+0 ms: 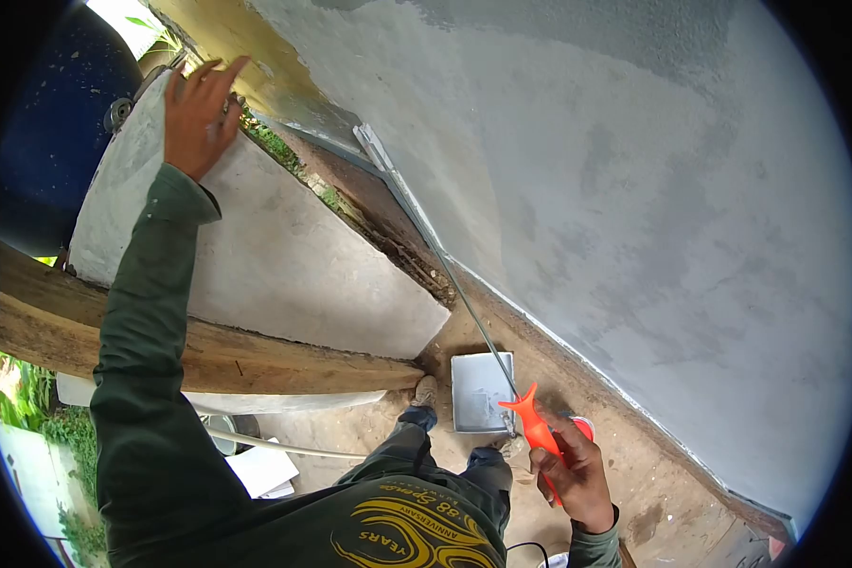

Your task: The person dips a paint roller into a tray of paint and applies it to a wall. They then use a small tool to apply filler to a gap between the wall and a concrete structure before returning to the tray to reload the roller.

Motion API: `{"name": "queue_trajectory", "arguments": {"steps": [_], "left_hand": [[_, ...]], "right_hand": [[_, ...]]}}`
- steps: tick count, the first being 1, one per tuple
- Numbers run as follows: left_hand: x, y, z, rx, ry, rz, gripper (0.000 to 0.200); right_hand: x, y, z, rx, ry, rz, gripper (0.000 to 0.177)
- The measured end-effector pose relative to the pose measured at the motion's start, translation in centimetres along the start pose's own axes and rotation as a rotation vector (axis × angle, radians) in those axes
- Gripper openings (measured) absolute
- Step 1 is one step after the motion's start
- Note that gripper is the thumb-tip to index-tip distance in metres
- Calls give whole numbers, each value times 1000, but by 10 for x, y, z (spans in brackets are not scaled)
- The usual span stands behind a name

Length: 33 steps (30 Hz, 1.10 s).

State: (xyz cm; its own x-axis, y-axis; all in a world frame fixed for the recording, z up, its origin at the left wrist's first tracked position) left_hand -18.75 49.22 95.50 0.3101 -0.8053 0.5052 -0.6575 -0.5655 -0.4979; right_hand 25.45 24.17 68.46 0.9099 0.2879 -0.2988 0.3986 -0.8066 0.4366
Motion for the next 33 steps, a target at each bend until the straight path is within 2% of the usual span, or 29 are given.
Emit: {"name": "queue_trajectory", "arguments": {"steps": [3, 6, 12, 23, 33], "left_hand": [[20, -6, -27, 75, -165, 10, 60], [15, 4, -48, 129, -282, -85, 49], [4, 8, -47, 104, -347, -147, 39], [2, 9, -44, 104, -426, -165, 39], [2, 8, -43, 125, -410, -178, 40]], "right_hand": [[-11, -21, 4, 14, -1, -19, 55], [-27, -54, 8, 57, 3, -56, 56], [-65, -125, 5, 71, 26, -105, 53], [-129, -267, 8, 144, 41, -171, 56], [-168, -341, -5, 166, 53, -229, 51]]}}
Point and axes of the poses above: each hand's wrist, its own y-axis away from the middle knuckle, its own x-axis out of the back of the hand, z = x × y, the point moved 7 cm from there along -y, towards the middle knuckle, and after that the axes turned 2 degrees about -x, right-handed, at the moved point
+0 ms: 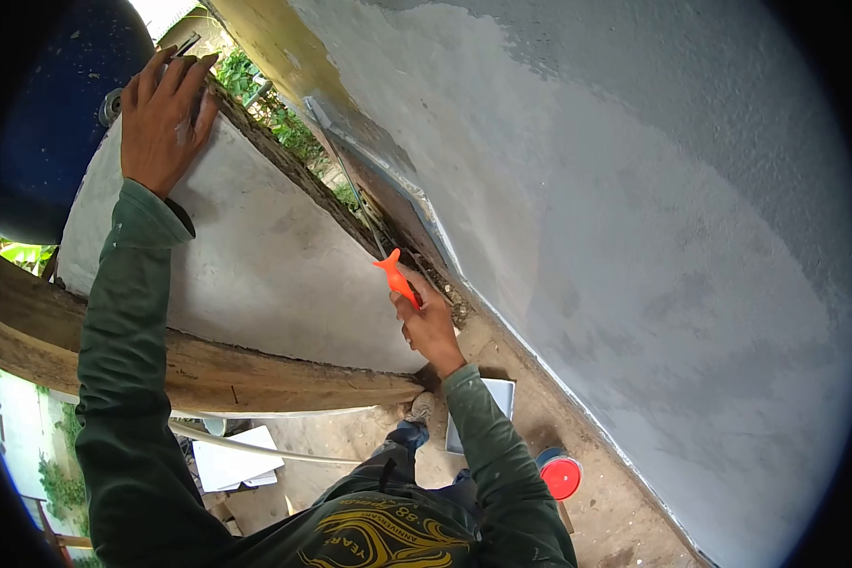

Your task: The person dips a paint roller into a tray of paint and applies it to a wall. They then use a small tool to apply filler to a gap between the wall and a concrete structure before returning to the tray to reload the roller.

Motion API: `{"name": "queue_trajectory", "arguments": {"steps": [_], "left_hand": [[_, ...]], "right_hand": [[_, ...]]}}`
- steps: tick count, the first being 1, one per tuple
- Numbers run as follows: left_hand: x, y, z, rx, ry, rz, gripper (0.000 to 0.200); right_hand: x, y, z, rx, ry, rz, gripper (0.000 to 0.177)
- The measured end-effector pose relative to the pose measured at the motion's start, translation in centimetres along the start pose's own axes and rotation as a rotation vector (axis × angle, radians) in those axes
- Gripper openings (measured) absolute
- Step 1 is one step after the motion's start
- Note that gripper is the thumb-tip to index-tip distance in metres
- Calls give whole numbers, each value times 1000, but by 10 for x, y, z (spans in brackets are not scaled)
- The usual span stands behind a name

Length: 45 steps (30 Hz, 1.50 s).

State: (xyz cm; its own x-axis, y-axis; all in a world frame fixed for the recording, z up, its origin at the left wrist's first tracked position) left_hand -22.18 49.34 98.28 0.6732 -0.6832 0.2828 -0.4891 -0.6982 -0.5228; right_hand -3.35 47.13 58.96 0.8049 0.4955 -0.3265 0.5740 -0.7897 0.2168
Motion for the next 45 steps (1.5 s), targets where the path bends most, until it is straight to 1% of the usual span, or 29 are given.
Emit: {"name": "queue_trajectory", "arguments": {"steps": [7, 11, 16, 19, 28, 32, 37, 40, 41, 43, 45], "left_hand": [[1, 0, 0, 10, 10, -5, 40], [1, 0, 0, 9, 4, -1, 40], [0, -1, 1, 14, 1, -5, 40], [2, -1, 1, 12, 8, -19, 41], [1, -1, 0, 12, 12, -15, 41], [3, -1, 0, 8, -11, 33, 39], [-1, 0, -1, 32, 14, -16, 39], [-1, 0, 0, 42, 22, 2, 40], [-2, 0, -2, 50, 24, 1, 40], [3, 0, 0, 30, 10, 63, 37], [7, 0, 2, 37, 10, 43, 38]], "right_hand": [[-22, -63, -19, 6, 70, -7, 49], [-32, -99, -35, 10, 86, -38, 51], [-38, -107, -49, 32, 56, -31, 50], [-29, -83, -45, 21, 33, -56, 51], [23, 51, -34, -9, -30, 34, 49], [38, 108, -40, 5, -19, 46, 49], [57, 170, -44, -20, -1, 83, 49], [69, 207, -49, -3, 38, 95, 49], [72, 220, -50, -28, 41, 113, 49], [76, 244, -56, -42, 36, 131, 49], [80, 269, -61, -56, 65, 171, 49]]}}
Point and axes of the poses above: each hand's wrist, its own y-axis away from the middle knuckle, its own x-axis out of the back of the hand, z = x × y, the point moved 7 cm from there along -y, towards the middle knuckle, and after that the axes turned 2 degrees about -x, right-handed, at the moved point
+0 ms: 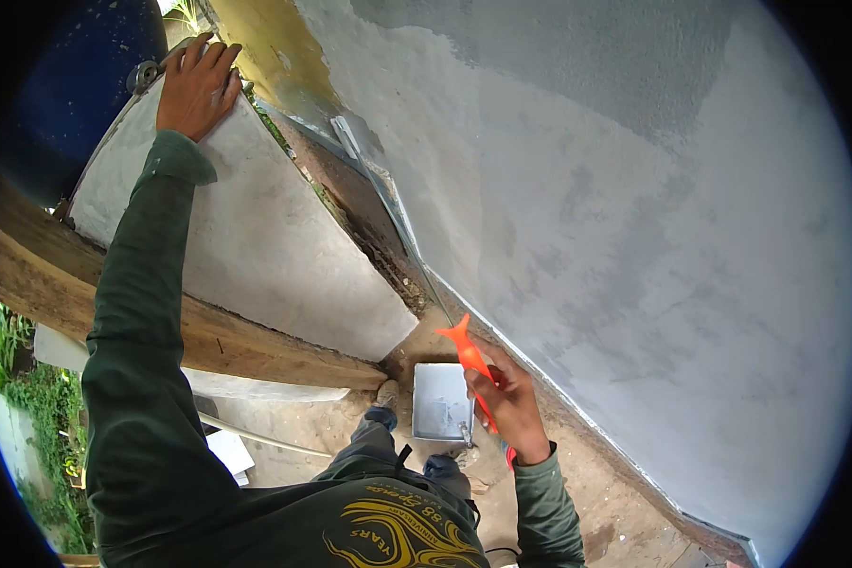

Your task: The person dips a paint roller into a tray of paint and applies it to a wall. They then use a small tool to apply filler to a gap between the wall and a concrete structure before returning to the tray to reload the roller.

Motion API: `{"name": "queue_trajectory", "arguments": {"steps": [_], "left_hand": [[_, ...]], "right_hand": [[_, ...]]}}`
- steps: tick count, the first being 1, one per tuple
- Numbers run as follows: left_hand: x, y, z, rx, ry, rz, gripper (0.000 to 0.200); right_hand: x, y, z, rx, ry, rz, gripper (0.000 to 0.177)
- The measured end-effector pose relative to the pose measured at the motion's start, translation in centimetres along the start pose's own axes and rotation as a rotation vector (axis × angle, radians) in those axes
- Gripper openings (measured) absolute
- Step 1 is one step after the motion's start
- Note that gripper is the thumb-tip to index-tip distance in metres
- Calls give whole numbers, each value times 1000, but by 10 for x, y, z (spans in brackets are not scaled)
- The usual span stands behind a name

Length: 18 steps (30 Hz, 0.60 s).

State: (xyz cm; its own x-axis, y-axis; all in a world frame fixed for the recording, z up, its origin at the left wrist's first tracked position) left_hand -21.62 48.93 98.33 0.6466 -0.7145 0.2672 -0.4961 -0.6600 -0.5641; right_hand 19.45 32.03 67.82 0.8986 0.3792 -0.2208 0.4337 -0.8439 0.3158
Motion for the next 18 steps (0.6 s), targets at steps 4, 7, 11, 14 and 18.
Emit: {"name": "queue_trajectory", "arguments": {"steps": [4, 7, 11, 14, 18], "left_hand": [[-1, 1, -2, 18, 15, -2, 38], [-3, 2, -3, 36, 16, 0, 37], [-3, 5, -4, 33, 34, 39, 40], [-9, 7, -3, 12, 42, 17, 43], [-5, 7, -3, 26, 45, 13, 41]], "right_hand": [[15, 45, 0, 17, -25, 6, 48], [24, 75, 1, 2, 27, 40, 49], [26, 114, 2, -69, 9, 112, 52], [22, 139, 7, -81, -34, 130, 53], [16, 154, 2, -77, -43, 195, 55]]}}
Point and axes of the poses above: each hand's wrist, its own y-axis away from the middle knuckle, its own x-axis out of the back of the hand, z = x × y, the point moved 7 cm from there along -y, towards the middle knuckle, and after that the axes turned 2 degrees about -x, right-handed, at the moved point
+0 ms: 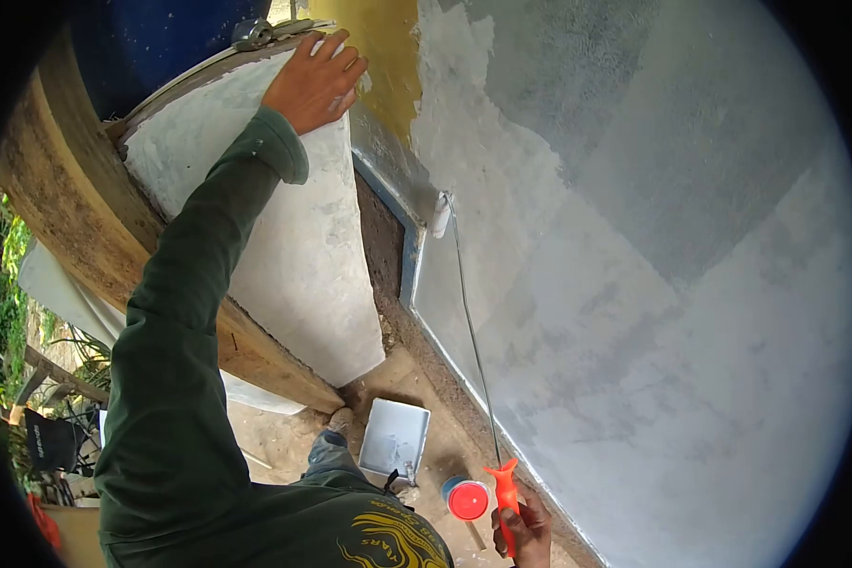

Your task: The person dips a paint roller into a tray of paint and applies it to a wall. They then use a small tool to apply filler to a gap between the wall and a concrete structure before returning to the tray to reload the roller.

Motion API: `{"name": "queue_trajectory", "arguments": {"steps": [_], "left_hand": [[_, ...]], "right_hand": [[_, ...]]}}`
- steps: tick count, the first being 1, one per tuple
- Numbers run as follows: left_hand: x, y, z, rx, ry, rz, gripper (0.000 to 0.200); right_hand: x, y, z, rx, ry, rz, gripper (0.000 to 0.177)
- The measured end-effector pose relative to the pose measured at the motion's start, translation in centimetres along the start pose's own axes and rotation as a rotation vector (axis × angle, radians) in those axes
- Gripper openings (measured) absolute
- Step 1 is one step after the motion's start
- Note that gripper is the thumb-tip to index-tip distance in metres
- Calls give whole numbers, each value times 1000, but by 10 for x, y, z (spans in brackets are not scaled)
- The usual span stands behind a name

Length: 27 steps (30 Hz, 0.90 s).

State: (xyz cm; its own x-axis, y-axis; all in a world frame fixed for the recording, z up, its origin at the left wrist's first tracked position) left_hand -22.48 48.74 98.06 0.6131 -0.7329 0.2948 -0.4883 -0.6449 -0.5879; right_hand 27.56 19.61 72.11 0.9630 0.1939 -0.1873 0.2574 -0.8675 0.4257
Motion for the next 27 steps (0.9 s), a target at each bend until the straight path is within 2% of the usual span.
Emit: {"name": "queue_trajectory", "arguments": {"steps": [7, 14, 17, 19, 23, 27], "left_hand": [[0, 0, 0, 51, 36, -37, 41], [-2, -2, 1, 55, 38, -46, 46], [-1, -1, 0, 55, 29, -41, 46], [-2, -2, 0, 50, 25, -45, 45], [-4, -4, 2, 47, 41, -69, 44], [2, -2, 2, 40, -13, -65, 41]], "right_hand": [[-11, -28, 3, 91, 10, -53, 56], [-82, -105, -22, 101, 115, -97, 50], [-98, -122, -19, 117, 68, -130, 50], [-98, -113, -20, 97, 64, -110, 55], [-56, -76, -10, 97, 74, -84, 56], [-59, -69, -21, 86, 68, -65, 54]]}}
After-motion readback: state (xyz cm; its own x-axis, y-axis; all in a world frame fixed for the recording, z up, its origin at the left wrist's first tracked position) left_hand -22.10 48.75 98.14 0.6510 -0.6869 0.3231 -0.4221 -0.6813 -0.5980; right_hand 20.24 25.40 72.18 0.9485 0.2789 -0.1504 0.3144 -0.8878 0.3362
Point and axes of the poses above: each hand's wrist, its own y-axis away from the middle knuckle, its own x-axis out of the back of the hand, z = x × y, the point moved 7 cm from there along -y, towards the middle knuckle, and after that the axes turned 2 degrees about -x, right-handed, at the moved point
